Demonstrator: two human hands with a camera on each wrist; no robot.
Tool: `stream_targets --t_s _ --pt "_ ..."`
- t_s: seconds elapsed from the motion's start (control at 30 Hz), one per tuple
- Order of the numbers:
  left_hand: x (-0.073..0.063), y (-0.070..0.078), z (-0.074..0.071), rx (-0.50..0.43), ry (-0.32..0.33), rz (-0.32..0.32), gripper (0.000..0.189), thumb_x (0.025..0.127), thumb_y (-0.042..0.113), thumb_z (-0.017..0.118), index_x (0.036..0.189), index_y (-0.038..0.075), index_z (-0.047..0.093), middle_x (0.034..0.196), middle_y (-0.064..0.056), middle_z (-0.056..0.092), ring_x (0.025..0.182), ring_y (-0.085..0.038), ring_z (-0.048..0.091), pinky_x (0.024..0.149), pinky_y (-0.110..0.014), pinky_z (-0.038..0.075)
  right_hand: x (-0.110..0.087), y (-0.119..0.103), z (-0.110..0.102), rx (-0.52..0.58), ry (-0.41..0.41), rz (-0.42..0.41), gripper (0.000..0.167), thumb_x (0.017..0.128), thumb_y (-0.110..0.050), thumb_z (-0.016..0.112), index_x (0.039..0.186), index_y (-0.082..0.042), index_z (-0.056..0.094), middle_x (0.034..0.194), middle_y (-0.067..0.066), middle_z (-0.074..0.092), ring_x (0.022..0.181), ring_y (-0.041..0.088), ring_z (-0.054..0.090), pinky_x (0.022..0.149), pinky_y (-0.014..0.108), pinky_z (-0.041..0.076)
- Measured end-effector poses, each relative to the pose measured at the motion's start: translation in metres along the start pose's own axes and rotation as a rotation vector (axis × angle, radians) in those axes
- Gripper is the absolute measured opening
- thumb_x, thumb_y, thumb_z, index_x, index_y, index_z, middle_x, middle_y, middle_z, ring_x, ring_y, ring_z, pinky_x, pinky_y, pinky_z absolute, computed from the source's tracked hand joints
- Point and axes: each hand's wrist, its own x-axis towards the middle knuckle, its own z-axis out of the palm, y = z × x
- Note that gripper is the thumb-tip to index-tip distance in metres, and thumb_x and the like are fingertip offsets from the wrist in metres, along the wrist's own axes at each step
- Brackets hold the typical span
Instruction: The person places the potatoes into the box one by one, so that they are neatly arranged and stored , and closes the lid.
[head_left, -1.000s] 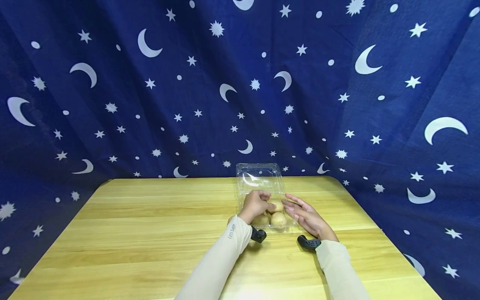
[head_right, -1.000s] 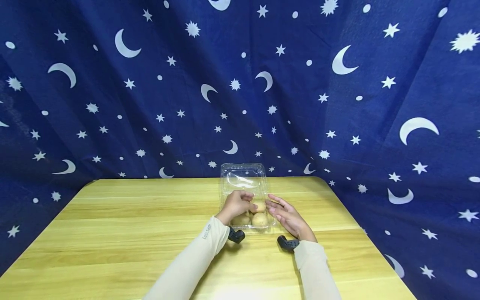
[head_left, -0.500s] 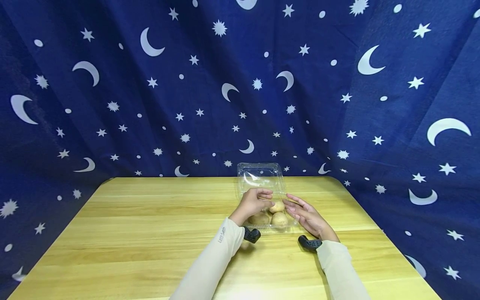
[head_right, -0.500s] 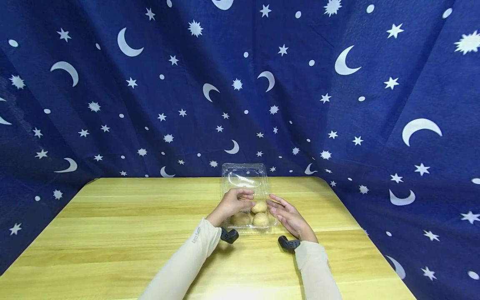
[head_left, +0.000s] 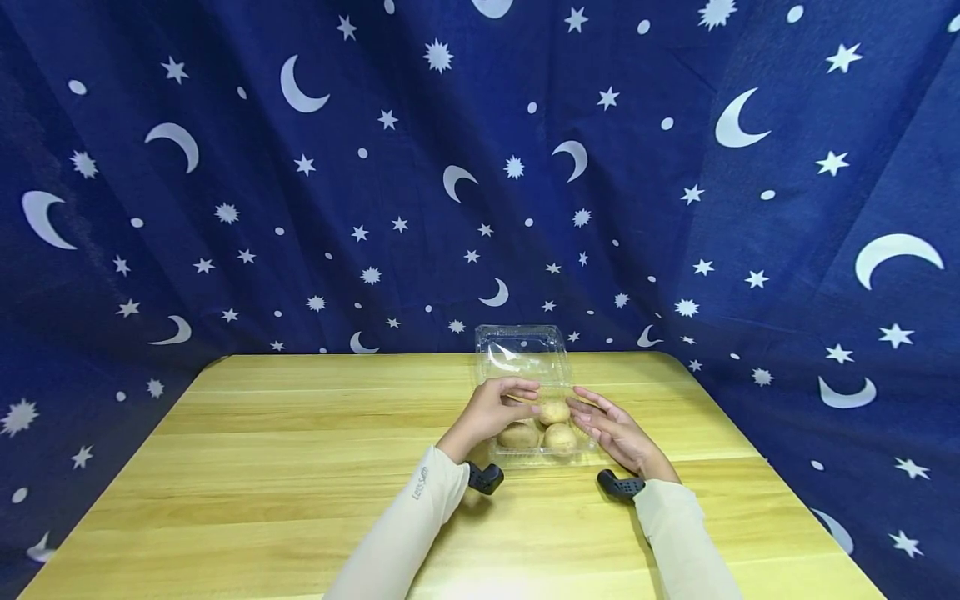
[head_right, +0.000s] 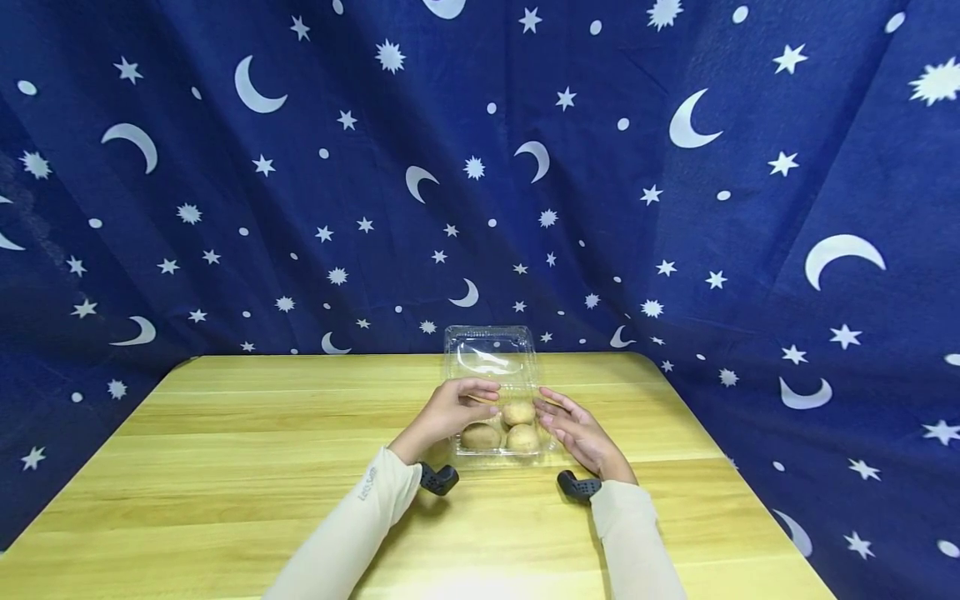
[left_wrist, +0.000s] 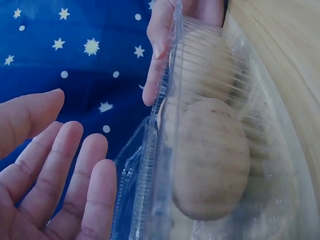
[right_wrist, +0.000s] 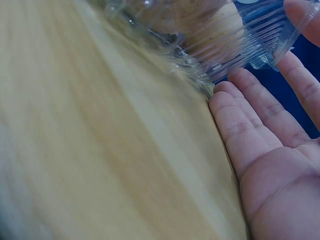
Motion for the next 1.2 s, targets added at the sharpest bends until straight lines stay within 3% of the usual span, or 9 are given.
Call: stream_targets --t_s 0.4,0.7,0.9,1.07,1.2 --pt "-0.016 0.003 -0.019 -0.008 -0.009 0.024 0.038 0.098 0.009 0.077 0.134 -0.004 0.072 0.124 -0.021 0.077 0.102 -0.017 0.073 0.094 -0.029 0.059 0.001 0.001 0.001 -0.006 0.004 -0.001 0.069 0.112 0.000 0.050 0.166 0.014 0.010 0.169 0.042 0.010 0.134 0.002 0.058 0.117 0.023 0.044" --pt "-0.027 0.001 -0.035 0.011 -0.010 0.060 0.036 0.101 0.008 0.076 0.134 -0.005 0.071 0.123 -0.019 0.077 0.102 -0.016 0.072 0.093 -0.027 0.058 0.002 0.002 -0.002 0.014 -0.005 -0.009 0.069 0.111 0.001 0.051 0.167 0.012 0.012 0.170 0.042 0.010 0.137 0.003 0.057 0.119 0.025 0.042" --pt "-0.034 -0.003 -0.040 0.004 -0.022 0.095 0.037 0.102 0.009 0.075 0.135 -0.007 0.069 0.124 -0.021 0.076 0.103 -0.020 0.073 0.092 -0.028 0.059 0.002 0.004 -0.004 -0.005 0.002 -0.015 0.068 0.111 0.001 0.050 0.167 0.012 0.013 0.170 0.041 0.014 0.137 0.003 0.057 0.118 0.024 0.042" --pt "-0.038 -0.011 -0.042 0.013 0.005 0.139 0.036 0.103 0.008 0.073 0.134 -0.008 0.069 0.123 -0.025 0.075 0.104 -0.021 0.074 0.092 -0.028 0.059 0.002 0.005 -0.004 -0.007 0.010 -0.017 0.067 0.111 0.000 0.051 0.167 0.012 0.015 0.169 0.040 0.017 0.137 0.003 0.056 0.117 0.024 0.043" --pt "-0.041 -0.016 -0.045 0.008 0.026 0.148 0.033 0.103 0.006 0.072 0.133 -0.006 0.070 0.122 -0.027 0.075 0.104 -0.021 0.074 0.092 -0.028 0.058 0.002 0.004 -0.003 0.008 0.013 -0.015 0.066 0.111 0.001 0.053 0.168 0.008 0.021 0.168 0.032 0.029 0.137 0.004 0.057 0.117 0.024 0.044"
